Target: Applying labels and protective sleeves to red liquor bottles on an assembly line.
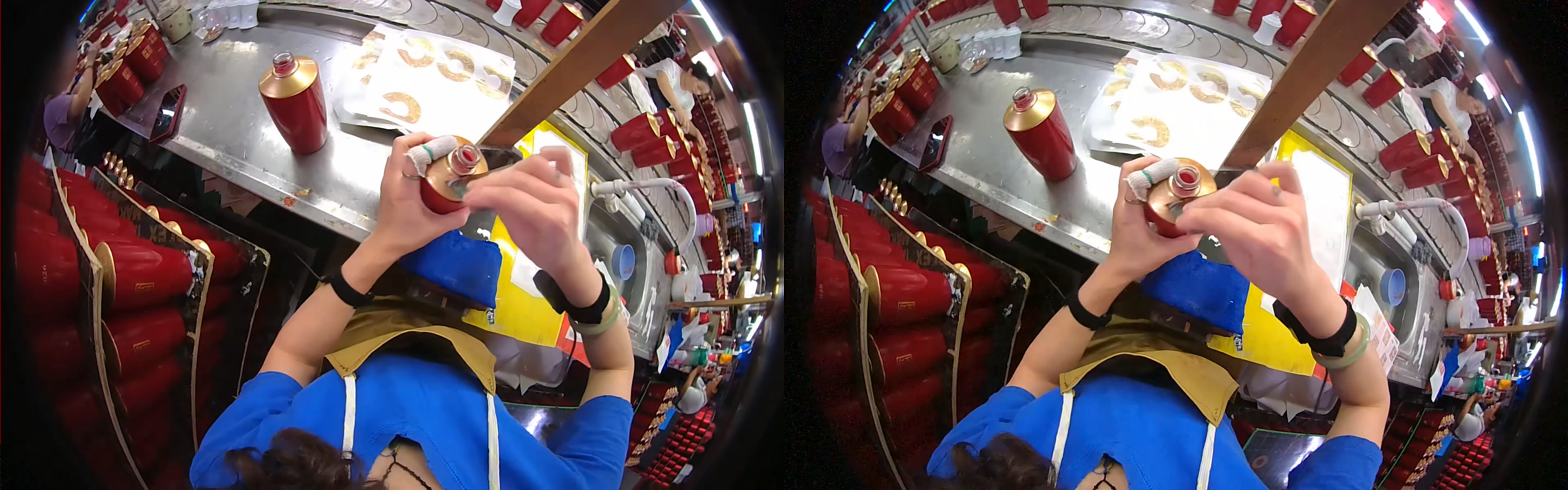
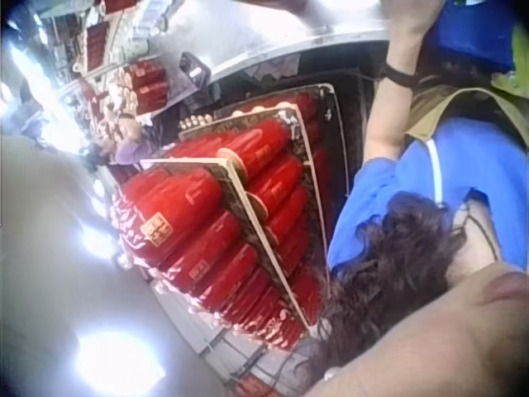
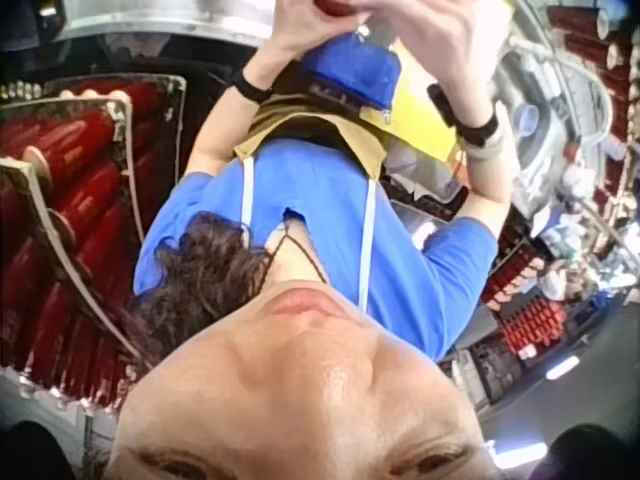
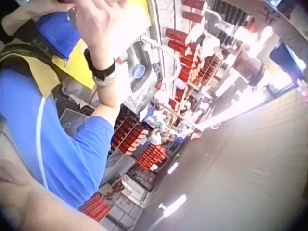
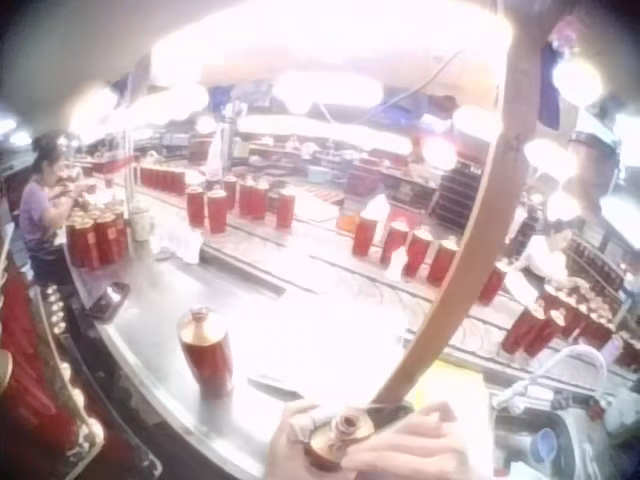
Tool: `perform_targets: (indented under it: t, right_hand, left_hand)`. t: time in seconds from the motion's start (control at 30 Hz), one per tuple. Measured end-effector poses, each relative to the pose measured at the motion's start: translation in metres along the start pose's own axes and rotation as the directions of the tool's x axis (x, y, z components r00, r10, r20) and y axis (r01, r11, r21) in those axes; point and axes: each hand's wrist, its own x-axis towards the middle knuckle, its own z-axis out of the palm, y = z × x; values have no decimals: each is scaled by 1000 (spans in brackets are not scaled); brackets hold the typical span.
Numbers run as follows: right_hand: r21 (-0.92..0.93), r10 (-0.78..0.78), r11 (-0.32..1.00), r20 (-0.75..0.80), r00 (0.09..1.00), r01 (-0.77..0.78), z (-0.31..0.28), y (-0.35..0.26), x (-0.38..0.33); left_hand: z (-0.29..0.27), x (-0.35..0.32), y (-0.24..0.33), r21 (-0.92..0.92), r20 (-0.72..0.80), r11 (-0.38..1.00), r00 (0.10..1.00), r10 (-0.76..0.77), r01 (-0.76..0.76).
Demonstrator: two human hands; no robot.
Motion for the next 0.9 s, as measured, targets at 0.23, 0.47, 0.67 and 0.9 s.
perform_targets:
  t: [0.23, 0.47, 0.67, 0.9]
  right_hand:
    - [95, -8, 995, 18, 1000, 7, -8, 11, 1]
    - [387, 296, 849, 216, 931, -360, 7, -12, -36]
    - [364, 752, 586, 88, 653, -724, 19, 17, -14]
    - [343, 633, 676, 184, 752, -652, 15, 41, 41]
  left_hand:
    - [7, -2, -10, -145, 72, 983, 992, -104, 113]
    - [11, 0, -10, -27, 37, 994, 994, -101, 102]
    - [13, 4, 0, -36, 45, 991, 991, -124, 126]
    - [7, 6, -7, 116, -18, 993, 999, -34, 36]
